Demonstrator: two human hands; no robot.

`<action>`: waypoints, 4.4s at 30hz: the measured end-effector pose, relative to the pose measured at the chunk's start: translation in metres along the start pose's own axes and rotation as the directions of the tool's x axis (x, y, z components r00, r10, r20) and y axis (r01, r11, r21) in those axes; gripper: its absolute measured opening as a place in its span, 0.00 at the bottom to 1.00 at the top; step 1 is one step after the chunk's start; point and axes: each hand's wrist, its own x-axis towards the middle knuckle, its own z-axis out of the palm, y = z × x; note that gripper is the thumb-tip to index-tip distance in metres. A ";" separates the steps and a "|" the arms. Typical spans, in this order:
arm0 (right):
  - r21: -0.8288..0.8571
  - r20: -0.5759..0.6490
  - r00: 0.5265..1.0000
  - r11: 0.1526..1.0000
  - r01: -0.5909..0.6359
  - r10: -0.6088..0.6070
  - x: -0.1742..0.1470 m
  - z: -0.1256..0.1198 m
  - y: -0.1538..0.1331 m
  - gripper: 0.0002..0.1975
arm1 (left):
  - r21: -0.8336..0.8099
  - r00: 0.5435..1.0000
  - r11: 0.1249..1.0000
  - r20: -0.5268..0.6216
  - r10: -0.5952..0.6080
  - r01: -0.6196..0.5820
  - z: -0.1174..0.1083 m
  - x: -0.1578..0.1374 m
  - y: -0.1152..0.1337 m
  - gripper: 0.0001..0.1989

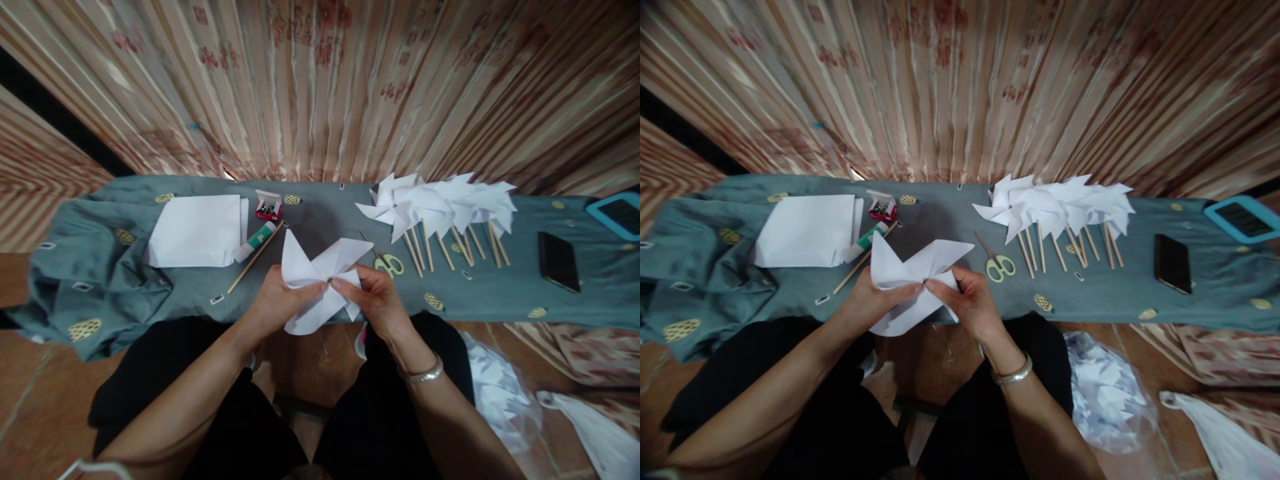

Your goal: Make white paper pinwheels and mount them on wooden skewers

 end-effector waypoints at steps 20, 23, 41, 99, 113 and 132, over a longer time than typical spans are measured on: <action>0.063 -0.062 0.997 0.997 -0.041 0.045 0.003 0.005 0.007 0.17 | -0.025 0.997 0.998 0.046 0.067 -0.066 0.001 -0.001 -0.007 0.13; 0.037 -0.076 0.997 0.999 -0.012 0.015 0.004 0.005 0.010 0.17 | -0.014 0.998 0.998 0.030 0.055 -0.055 0.002 -0.003 -0.007 0.13; 0.056 -0.053 0.999 0.998 -0.010 0.013 0.000 0.009 0.005 0.19 | -0.062 0.996 0.996 -0.067 0.057 -0.061 0.004 -0.011 -0.003 0.16; -0.365 0.145 0.964 0.894 0.262 -0.223 -0.031 0.005 -0.001 0.06 | 0.942 0.848 0.048 0.275 0.453 -0.332 -0.082 0.057 -0.025 0.15; -0.377 0.148 0.968 0.893 0.245 -0.203 -0.035 0.000 -0.002 0.06 | 0.964 0.889 -0.008 0.248 0.384 -0.265 -0.073 0.064 -0.027 0.18; -0.366 0.153 0.961 0.890 0.271 -0.230 -0.025 0.010 0.008 0.06 | 0.919 0.930 0.313 0.123 0.347 -0.239 -0.052 0.087 -0.009 0.10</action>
